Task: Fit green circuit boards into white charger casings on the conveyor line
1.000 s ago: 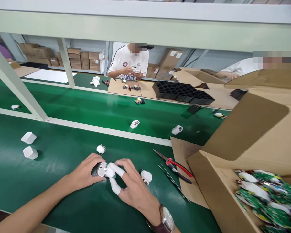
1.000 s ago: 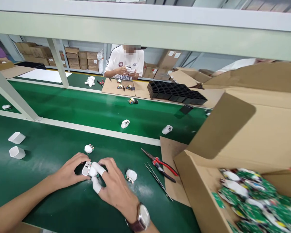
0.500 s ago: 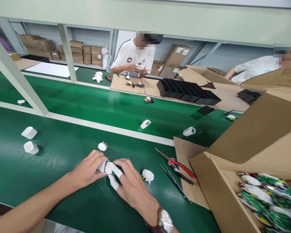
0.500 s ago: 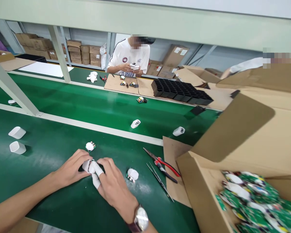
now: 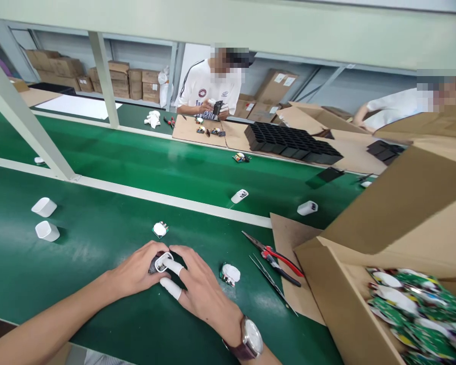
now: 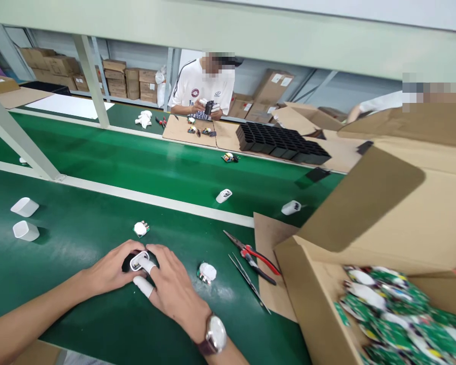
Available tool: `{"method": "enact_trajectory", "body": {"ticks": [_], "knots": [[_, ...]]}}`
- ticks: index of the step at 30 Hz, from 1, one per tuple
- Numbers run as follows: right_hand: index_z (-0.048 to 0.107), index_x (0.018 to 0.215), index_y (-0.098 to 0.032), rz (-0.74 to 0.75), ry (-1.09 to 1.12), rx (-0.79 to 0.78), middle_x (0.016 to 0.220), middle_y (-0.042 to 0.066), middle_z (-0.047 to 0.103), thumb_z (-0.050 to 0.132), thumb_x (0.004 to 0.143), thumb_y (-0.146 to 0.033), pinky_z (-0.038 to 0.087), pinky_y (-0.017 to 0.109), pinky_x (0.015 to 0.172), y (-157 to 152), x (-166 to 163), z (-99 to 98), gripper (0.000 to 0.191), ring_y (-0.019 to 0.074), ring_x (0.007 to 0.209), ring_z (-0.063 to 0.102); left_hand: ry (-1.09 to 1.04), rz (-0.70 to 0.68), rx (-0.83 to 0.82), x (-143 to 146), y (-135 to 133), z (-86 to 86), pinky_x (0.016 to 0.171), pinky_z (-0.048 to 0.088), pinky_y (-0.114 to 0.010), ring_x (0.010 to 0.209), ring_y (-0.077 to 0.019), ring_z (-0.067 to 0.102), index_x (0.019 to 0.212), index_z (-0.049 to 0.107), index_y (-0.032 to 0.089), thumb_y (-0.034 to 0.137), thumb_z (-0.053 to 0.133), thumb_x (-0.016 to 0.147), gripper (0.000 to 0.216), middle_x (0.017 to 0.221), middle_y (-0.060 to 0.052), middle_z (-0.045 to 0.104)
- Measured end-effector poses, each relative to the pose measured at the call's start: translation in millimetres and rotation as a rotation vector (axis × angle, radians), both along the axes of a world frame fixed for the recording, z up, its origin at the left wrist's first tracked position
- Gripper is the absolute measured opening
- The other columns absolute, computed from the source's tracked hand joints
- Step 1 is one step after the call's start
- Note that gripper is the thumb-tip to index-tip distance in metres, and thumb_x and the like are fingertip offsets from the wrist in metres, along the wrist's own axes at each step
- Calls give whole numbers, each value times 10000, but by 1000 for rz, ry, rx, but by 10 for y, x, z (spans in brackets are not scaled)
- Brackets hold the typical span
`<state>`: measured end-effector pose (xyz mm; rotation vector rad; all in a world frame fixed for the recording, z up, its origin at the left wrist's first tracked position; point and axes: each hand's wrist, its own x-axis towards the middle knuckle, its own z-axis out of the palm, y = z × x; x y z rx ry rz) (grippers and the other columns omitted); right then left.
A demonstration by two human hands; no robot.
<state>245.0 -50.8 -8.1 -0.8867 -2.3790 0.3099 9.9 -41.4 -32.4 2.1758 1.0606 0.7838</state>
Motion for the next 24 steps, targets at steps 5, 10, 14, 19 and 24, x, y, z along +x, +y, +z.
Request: {"method": "enact_trajectory", "body": {"ticks": [5, 10, 14, 19, 24], "knots": [[514, 1437, -218, -78, 144, 14, 1296, 133, 677, 540, 1067, -167, 636, 475, 974, 42, 41, -47, 375, 263, 1151, 686, 6, -38, 285, -14, -41, 61, 922, 589, -350, 1048, -208, 685, 1174, 642, 232, 151, 608, 1044, 158, 1188, -78, 694], [525, 1440, -191, -186, 120, 86, 1321, 152, 670, 530, 1061, -132, 617, 492, 1002, 127, 107, -94, 383, 278, 1191, 663, 32, -52, 334, 50, -105, 211, 768, 571, -319, 872, -183, 663, 935, 655, 196, 130, 614, 1027, 120, 1067, -74, 723], [466, 1522, -137, -200, -27, 65, 1486, 198, 584, 475, 1044, -92, 575, 540, 1073, 282, 55, -127, 481, 316, 1307, 591, -9, -58, 364, 18, 245, 491, 787, 568, -290, 887, -173, 686, 889, 676, 208, 178, 658, 1006, 122, 1011, -56, 734], [273, 1667, -224, -33, -228, -11, 1712, 116, 355, 576, 1034, -197, 467, 587, 1198, 370, -163, -65, 702, 352, 1496, 428, 187, 363, 352, -70, 1463, 814, 889, 566, -331, 972, -217, 710, 873, 683, 205, 244, 661, 966, 104, 1052, -81, 729], [392, 1599, -207, -40, -177, -16, 1421, 123, 645, 645, 1019, -249, 571, 524, 1084, 309, -77, -62, 634, 328, 1262, 606, 291, 451, 271, 36, 2276, 685, 760, 564, -312, 793, -229, 719, 782, 689, 195, 163, 719, 850, 82, 839, -60, 707]]}}
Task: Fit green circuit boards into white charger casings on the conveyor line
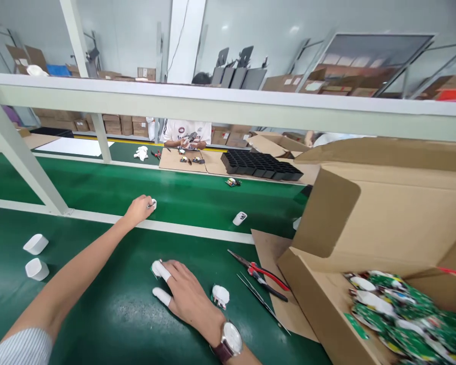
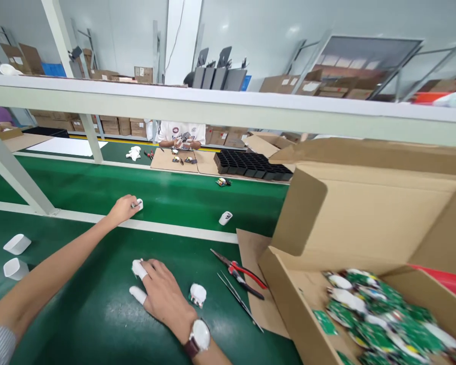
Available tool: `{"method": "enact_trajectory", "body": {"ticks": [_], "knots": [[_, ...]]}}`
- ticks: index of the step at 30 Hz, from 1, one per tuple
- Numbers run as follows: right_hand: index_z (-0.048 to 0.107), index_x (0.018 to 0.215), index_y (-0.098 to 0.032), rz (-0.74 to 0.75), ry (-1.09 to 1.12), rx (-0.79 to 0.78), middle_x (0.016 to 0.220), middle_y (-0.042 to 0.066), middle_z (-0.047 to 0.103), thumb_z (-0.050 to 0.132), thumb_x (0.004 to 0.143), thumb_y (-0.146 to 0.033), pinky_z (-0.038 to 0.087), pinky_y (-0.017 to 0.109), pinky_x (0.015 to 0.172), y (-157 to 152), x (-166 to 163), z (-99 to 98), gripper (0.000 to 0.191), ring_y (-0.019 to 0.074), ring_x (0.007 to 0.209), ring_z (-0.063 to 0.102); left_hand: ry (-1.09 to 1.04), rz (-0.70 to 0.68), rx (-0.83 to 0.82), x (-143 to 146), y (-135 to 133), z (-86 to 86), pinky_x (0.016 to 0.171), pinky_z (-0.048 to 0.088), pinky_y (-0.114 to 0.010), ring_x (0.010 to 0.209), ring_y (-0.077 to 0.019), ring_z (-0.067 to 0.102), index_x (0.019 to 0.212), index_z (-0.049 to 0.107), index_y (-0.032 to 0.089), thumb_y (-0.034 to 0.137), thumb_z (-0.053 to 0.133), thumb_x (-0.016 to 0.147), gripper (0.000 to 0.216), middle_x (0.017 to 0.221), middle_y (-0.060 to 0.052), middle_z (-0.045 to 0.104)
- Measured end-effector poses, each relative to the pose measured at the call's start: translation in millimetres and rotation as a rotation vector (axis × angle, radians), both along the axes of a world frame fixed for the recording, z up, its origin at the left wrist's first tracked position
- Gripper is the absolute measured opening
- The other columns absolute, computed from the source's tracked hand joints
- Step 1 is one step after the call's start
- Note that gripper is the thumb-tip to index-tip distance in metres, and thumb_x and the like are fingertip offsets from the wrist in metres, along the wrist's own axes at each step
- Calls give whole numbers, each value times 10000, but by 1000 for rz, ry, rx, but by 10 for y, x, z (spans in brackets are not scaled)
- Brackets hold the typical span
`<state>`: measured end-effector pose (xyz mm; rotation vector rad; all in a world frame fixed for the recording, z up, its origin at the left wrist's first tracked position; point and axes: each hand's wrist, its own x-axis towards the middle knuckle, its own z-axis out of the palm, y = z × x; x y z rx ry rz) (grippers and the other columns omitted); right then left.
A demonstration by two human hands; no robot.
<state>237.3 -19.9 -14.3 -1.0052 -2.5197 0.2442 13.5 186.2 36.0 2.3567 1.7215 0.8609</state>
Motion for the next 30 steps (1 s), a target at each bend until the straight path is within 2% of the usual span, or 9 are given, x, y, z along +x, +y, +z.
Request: {"method": "enact_trajectory", "body": {"ticks": [3, 8, 10, 13, 16, 20, 24, 27, 30], "knots": [[492, 1507, -198, -21, 35, 15, 1291, 117, 674, 576, 1017, -152, 627, 461, 981, -10, 189, -54, 500, 279, 1120, 659, 14, -16, -8, 34, -71, -99, 836, 587, -348, 931, -270, 741, 927, 743, 196, 210, 778, 831, 103, 963, -84, 753], [528, 1429, -64, -69, -43, 143, 1551, 214, 491, 432, 789, 83, 542, 472, 1142, -25, 358, -131, 663, 328, 1423, 508, 3, -21, 79, -448, -815, 24, 1095, 527, -449, 1275, -307, 635, 1316, 664, 230, 378, 737, 925, 424, 1333, -110, 694], [564, 1377, -39, -143, -76, 196, 1537, 246, 488, 460, 803, 49, 556, 513, 1111, -26, 360, -164, 589, 370, 1390, 526, 23, 56, 198, -865, -1195, 125, 1066, 541, -452, 1217, -305, 653, 1281, 672, 229, 442, 686, 971, 376, 1258, -106, 708], [672, 1157, -90, -259, -98, 247, 1308, 246, 613, 530, 940, -123, 627, 539, 912, 5, 368, -256, 261, 373, 1111, 647, 148, 269, 376, -1546, -1790, 224, 927, 580, -418, 1015, -289, 683, 1058, 721, 214, 539, 643, 993, 340, 1024, -89, 704], [682, 975, -160, -215, -94, 266, 1108, 198, 656, 543, 929, -142, 629, 509, 763, 52, 401, -360, 147, 339, 917, 647, 331, 416, 306, -2086, -2345, 173, 783, 575, -393, 919, -294, 654, 924, 734, 218, 674, 621, 955, 471, 945, -92, 651], [677, 985, -167, -165, -72, 255, 1115, 184, 675, 525, 831, -15, 630, 482, 777, 30, 415, -359, 265, 321, 916, 647, 398, 379, 174, -2419, -2720, -60, 779, 584, -448, 874, -297, 625, 964, 744, 268, 664, 521, 998, 456, 940, -74, 617], [711, 1025, -165, -221, -88, 263, 1308, 197, 636, 549, 871, -19, 635, 503, 894, -22, 374, -286, 266, 337, 1085, 643, 227, 287, 226, -2180, -2574, -150, 891, 596, -521, 917, -281, 663, 896, 731, 292, 592, 527, 1018, 382, 1057, -48, 645], [725, 963, -167, -240, -85, 237, 1220, 184, 662, 566, 854, 20, 641, 494, 861, -37, 350, -288, 268, 333, 1050, 642, 26, 90, 151, -1620, -2347, -70, 934, 602, -462, 1112, -299, 699, 914, 725, 247, 520, 609, 1012, 312, 1344, -90, 640], [713, 950, -161, -240, -79, 229, 1119, 166, 683, 551, 815, 84, 638, 481, 827, -47, 337, -324, 324, 322, 992, 642, -138, -187, 7, -939, -2145, -49, 936, 605, -358, 1194, -251, 701, 935, 682, 231, 386, 636, 1029, 187, 1377, -88, 657]]}}
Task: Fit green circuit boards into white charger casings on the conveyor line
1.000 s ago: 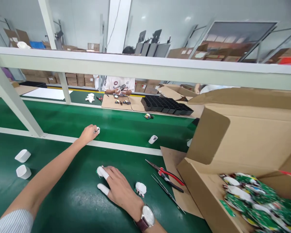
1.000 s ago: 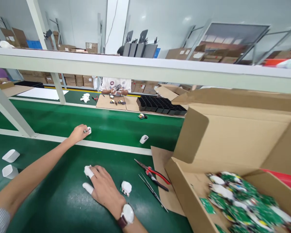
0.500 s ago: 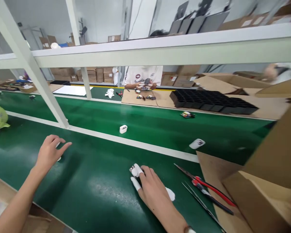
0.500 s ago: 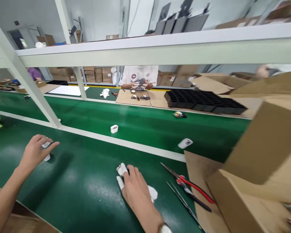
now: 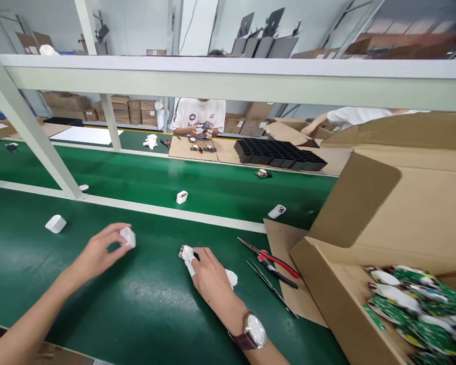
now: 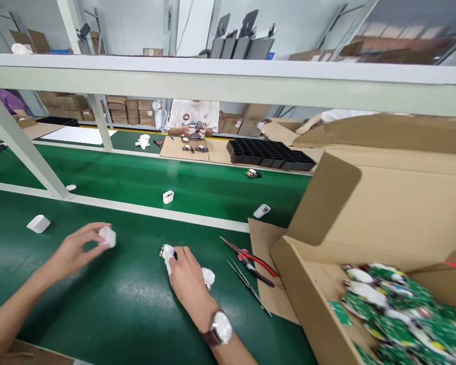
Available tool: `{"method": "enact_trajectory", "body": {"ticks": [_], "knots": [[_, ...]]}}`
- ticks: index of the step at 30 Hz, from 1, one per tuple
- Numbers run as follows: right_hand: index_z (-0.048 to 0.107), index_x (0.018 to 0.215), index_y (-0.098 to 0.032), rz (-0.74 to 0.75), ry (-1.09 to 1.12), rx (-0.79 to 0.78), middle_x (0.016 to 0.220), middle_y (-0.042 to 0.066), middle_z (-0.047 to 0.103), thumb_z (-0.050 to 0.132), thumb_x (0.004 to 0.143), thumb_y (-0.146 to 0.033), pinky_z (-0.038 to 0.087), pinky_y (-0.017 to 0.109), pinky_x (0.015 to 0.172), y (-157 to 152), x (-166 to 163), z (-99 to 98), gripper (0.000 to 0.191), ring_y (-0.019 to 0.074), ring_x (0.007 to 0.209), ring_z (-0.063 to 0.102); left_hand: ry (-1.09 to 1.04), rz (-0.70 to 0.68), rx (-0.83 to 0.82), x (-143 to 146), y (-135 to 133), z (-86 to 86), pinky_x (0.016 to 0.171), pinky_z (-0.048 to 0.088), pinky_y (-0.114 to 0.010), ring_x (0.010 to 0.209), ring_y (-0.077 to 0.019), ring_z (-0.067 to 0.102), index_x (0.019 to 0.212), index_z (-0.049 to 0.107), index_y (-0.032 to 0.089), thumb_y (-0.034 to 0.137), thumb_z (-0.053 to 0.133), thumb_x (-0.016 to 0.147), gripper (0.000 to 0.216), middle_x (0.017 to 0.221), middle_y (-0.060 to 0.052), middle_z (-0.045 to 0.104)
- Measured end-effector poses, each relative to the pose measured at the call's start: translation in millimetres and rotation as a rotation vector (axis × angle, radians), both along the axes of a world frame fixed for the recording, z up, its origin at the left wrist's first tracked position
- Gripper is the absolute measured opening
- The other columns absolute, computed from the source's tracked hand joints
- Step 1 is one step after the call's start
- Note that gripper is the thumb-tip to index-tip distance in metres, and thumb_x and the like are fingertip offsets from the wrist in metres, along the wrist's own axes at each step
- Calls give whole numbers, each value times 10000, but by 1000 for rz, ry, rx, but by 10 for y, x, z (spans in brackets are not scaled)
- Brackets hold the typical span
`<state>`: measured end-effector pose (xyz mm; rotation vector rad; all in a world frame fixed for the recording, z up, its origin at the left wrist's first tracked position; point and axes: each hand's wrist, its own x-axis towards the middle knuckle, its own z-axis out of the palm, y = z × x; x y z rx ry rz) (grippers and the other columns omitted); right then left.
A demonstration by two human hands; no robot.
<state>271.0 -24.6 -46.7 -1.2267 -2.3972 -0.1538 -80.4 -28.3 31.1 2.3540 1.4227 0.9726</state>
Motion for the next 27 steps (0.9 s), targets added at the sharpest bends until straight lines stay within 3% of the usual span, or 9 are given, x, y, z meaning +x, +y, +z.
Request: {"method": "enact_trajectory", "body": {"ticks": [2, 4, 7, 12, 16, 22, 27], "knots": [[694, 1008, -149, -14, 16, 16, 1086, 168, 682, 553, 852, 65, 635, 488, 810, -4, -3, -17, 300, 322, 969, 639, -42, -164, -62, 394, 108, -79, 964, 595, -342, 1171, -224, 713, 947, 649, 221, 316, 639, 1026, 124, 1364, -98, 665], [666, 1062, -139, -7, 34, 24, 1078, 165, 686, 543, 874, 54, 634, 491, 812, -5, -1, -6, 296, 320, 965, 639, -58, -243, -136, 679, 186, -218, 993, 591, -357, 1174, -222, 714, 1049, 630, 229, 269, 668, 996, 76, 1352, -102, 671], [623, 1129, -152, 19, 97, 19, 1100, 150, 692, 527, 922, 15, 639, 480, 794, -14, -9, 88, 283, 316, 970, 649, -93, -211, -259, 890, 222, -443, 1015, 601, -414, 1167, -245, 717, 1282, 566, 259, 247, 751, 926, 401, 1295, -85, 692], [506, 1395, -195, 102, 374, 6, 1212, 137, 678, 564, 1024, -129, 642, 466, 870, -104, -97, 379, 382, 300, 1106, 655, -181, -150, -344, 916, 133, -627, 1085, 583, -481, 1244, -261, 695, 1437, 451, 304, 267, 763, 939, 589, 1349, -72, 681], [480, 1480, -216, 167, 347, 28, 1285, 151, 656, 560, 1006, -90, 640, 473, 902, -184, -138, 476, 497, 310, 1161, 642, -145, -191, -245, 910, 70, -646, 1123, 560, -500, 1324, -262, 645, 1535, 379, 337, 266, 694, 1001, 625, 1434, -84, 631], [527, 1439, -192, 174, 250, 15, 1323, 173, 618, 543, 956, -33, 639, 505, 910, -204, -99, 391, 509, 338, 1199, 600, -124, -260, -140, 905, 51, -681, 1107, 570, -489, 1337, -266, 626, 1583, 337, 323, 240, 636, 1037, 629, 1425, -114, 618], [585, 1318, -197, 197, 244, 20, 1305, 177, 603, 526, 935, -14, 641, 510, 875, -206, -112, 418, 428, 337, 1182, 590, -104, -258, -144, 897, 48, -670, 1100, 573, -489, 1337, -272, 625, 1572, 350, 307, 236, 630, 1039, 606, 1426, -119, 626]]}}
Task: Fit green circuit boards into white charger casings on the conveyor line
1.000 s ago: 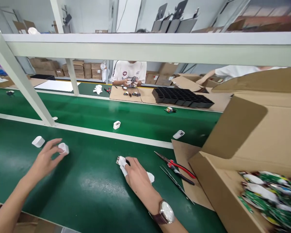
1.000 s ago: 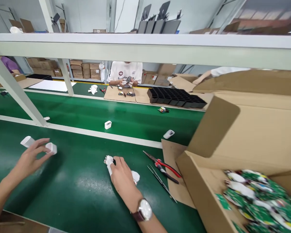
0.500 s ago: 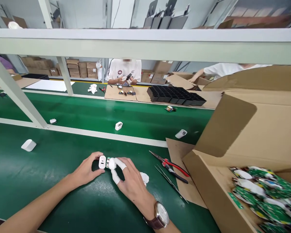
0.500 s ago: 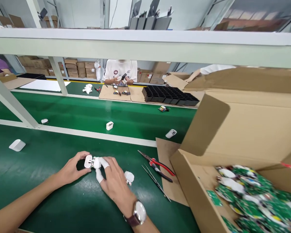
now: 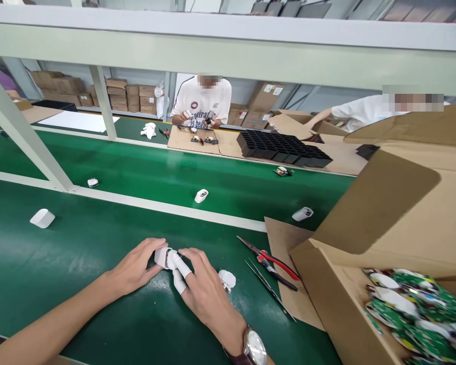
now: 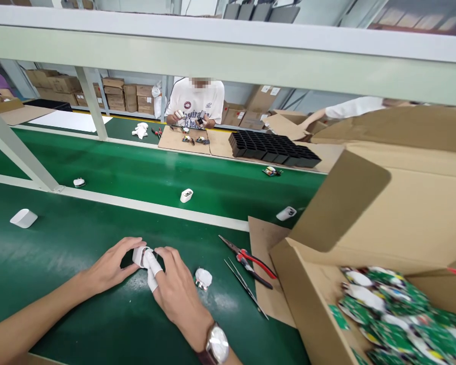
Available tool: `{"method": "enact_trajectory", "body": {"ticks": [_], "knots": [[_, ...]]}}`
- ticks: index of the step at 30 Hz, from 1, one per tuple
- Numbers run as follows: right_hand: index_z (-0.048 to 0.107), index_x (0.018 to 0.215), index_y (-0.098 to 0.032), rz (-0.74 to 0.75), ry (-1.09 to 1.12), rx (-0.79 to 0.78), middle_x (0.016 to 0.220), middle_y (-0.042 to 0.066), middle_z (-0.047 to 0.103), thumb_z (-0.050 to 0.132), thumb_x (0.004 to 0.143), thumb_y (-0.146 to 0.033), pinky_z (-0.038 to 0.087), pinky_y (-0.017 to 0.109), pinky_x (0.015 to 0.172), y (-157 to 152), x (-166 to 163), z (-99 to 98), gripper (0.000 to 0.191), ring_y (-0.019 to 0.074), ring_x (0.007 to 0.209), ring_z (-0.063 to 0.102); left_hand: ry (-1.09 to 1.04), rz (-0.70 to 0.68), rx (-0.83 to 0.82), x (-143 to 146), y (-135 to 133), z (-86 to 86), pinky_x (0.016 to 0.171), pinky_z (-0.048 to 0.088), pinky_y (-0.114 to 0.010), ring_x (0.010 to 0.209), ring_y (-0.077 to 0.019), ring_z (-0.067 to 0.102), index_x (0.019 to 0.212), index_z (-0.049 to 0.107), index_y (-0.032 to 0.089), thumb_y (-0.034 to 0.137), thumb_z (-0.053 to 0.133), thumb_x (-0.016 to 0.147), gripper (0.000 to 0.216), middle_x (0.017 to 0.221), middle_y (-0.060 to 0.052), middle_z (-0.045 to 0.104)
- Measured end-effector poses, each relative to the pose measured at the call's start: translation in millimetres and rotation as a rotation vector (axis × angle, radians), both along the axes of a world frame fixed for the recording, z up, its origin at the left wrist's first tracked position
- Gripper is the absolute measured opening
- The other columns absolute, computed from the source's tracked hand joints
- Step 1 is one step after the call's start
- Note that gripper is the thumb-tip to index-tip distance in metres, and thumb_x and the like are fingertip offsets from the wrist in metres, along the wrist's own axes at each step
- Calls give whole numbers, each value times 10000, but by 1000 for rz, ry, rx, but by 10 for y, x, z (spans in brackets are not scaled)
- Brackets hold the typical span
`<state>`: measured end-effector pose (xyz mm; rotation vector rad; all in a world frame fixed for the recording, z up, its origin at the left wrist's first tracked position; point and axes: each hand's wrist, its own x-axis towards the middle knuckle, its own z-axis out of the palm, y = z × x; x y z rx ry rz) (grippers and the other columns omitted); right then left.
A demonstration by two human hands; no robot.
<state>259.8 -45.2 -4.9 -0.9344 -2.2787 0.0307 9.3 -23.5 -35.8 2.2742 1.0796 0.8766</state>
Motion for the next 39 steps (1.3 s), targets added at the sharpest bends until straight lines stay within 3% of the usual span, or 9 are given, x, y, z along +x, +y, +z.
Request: {"method": "enact_trajectory", "body": {"ticks": [5, 11, 16, 20, 22, 25, 30, 35, 39], "knots": [[617, 1251, -214, 3, -1, -31, 1301, 170, 600, 536, 931, -19, 642, 511, 865, -4, -19, 4, 383, 338, 1182, 600, 7, 0, -9, 15, -8, 48, 1075, 582, -491, 1305, -281, 641, 1525, 406, 292, 254, 625, 1041, 532, 1402, -116, 633], [507, 1410, -176, 7, 16, -152, 1327, 167, 623, 515, 974, -39, 634, 508, 957, -7, 5, 0, 457, 315, 1204, 599, 8, 24, -20, 12, 0, 52, 1052, 579, -501, 1260, -287, 622, 1474, 468, 306, 312, 689, 1018, 506, 1339, -108, 619], [599, 1214, -171, 7, -27, -61, 1290, 170, 637, 492, 946, -13, 653, 495, 870, -30, 13, 23, 330, 330, 1166, 601, -32, -18, -96, 31, -14, 30, 1022, 598, -473, 1230, -264, 633, 1476, 441, 308, 317, 675, 1029, 505, 1321, -100, 602], [641, 1083, -189, 61, -41, -96, 1348, 166, 615, 504, 940, -5, 658, 504, 892, -27, 14, 25, 270, 332, 1225, 585, -50, -25, -121, 59, -35, 5, 1022, 601, -469, 1224, -259, 645, 1472, 449, 313, 297, 682, 1019, 510, 1312, -91, 611], [648, 1135, -189, 96, -25, -157, 1421, 171, 577, 570, 979, -74, 640, 526, 979, -13, 0, 38, 209, 337, 1302, 557, -72, -26, -167, 65, -39, 2, 1028, 605, -460, 1205, -252, 663, 1460, 465, 313, 294, 702, 1002, 516, 1300, -84, 624], [603, 1320, -188, 132, -10, -230, 1459, 179, 548, 626, 1002, -154, 586, 550, 1087, 7, -45, 62, 320, 331, 1352, 537, -114, -21, -255, 63, -42, 23, 1076, 588, -455, 1238, -245, 676, 1434, 465, 314, 277, 713, 987, 513, 1322, -77, 633], [543, 1407, -198, 62, 15, -235, 1325, 158, 604, 609, 994, -123, 637, 494, 948, 17, -100, 1, 424, 304, 1167, 629, -87, -38, -364, 65, -81, 91, 1060, 588, -438, 1316, -250, 662, 1421, 374, 305, 152, 655, 958, 563, 1362, -71, 673], [622, 1231, -173, 24, -51, -154, 1169, 146, 625, 596, 968, -81, 625, 478, 806, 40, -101, -108, 280, 302, 993, 627, -34, -70, -202, 78, -124, 79, 1027, 588, -395, 1247, -231, 679, 1253, 487, 273, 101, 585, 960, 353, 1370, -82, 656], [534, 1370, -204, 19, 1, -228, 1160, 122, 653, 587, 1009, -134, 628, 479, 846, 71, -82, -127, 371, 293, 1007, 652, 3, -103, 28, 67, -118, 47, 1017, 584, -362, 1220, -226, 678, 1249, 563, 241, 98, 555, 1010, 279, 1344, -104, 660]]}}
